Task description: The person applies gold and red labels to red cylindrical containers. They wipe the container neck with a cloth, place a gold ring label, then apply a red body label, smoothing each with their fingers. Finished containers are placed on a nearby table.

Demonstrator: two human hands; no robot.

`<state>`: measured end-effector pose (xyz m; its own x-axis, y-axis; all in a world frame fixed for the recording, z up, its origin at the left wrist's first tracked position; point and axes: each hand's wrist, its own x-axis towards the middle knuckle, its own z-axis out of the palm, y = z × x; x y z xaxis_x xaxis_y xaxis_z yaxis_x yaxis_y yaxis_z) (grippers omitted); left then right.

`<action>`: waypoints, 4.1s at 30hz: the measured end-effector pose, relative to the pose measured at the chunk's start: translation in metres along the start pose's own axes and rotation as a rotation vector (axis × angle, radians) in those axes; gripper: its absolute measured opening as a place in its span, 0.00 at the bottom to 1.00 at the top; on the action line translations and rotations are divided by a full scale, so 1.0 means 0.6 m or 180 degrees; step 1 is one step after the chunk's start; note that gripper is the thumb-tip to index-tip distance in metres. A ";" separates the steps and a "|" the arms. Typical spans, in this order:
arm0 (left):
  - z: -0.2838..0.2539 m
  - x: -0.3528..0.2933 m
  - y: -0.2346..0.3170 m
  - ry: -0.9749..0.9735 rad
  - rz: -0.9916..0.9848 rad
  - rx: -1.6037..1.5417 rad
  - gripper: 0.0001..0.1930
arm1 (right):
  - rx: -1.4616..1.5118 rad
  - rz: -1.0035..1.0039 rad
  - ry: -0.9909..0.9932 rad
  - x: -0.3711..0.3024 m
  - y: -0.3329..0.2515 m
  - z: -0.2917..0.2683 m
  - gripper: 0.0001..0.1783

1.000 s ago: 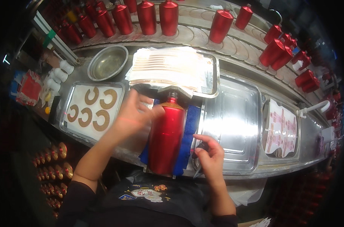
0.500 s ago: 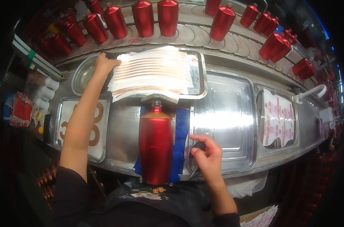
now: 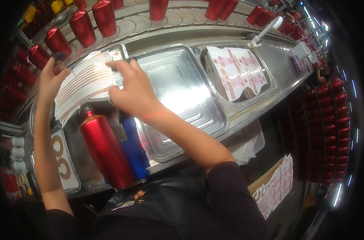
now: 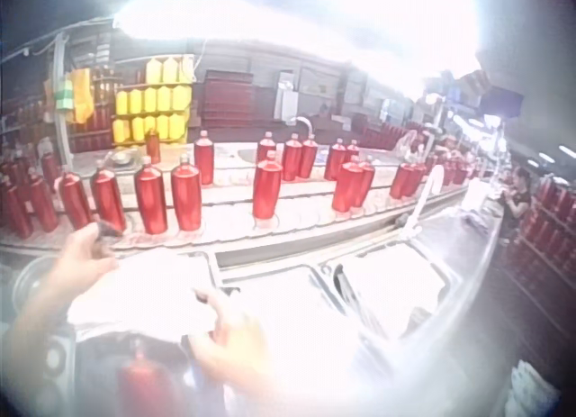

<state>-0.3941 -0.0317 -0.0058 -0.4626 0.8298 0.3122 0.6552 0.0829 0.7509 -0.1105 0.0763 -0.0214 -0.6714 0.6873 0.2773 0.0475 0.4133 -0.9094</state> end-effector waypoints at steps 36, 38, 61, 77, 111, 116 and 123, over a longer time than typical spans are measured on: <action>0.158 -0.561 0.195 0.1078 -0.1391 -0.1780 0.24 | 0.0418 0.1177 -0.0973 -0.333 -0.058 0.007 0.07; 0.160 -0.559 0.193 0.1040 -0.1419 -0.1809 0.24 | 0.0566 0.1296 -0.0946 -0.333 -0.058 0.009 0.07; 0.139 -0.542 0.142 0.0363 -0.0757 -0.2783 0.45 | 0.1176 0.1542 -0.0888 -0.335 -0.060 0.006 0.06; 0.156 -0.537 0.151 0.0624 -0.1018 -0.2905 0.41 | 0.1408 0.1716 -0.0724 -0.336 -0.038 0.007 0.06; 0.170 -0.544 0.157 0.0705 -0.0874 -0.2626 0.36 | 0.1516 0.1693 -0.0699 -0.341 -0.021 0.011 0.06; 0.177 -0.543 0.161 0.0753 -0.0795 -0.2387 0.39 | 0.1512 0.1689 -0.0656 -0.341 -0.022 0.015 0.06; 0.181 -0.544 0.158 0.0757 -0.0757 -0.2296 0.38 | 0.1365 0.1565 -0.0640 -0.342 -0.019 0.020 0.06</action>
<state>-0.1158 -0.2348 -0.1000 -0.7099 0.6879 0.1509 0.0122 -0.2022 0.9793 0.0179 -0.0764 -0.0713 -0.7731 0.5930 -0.2250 0.1128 -0.2205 -0.9688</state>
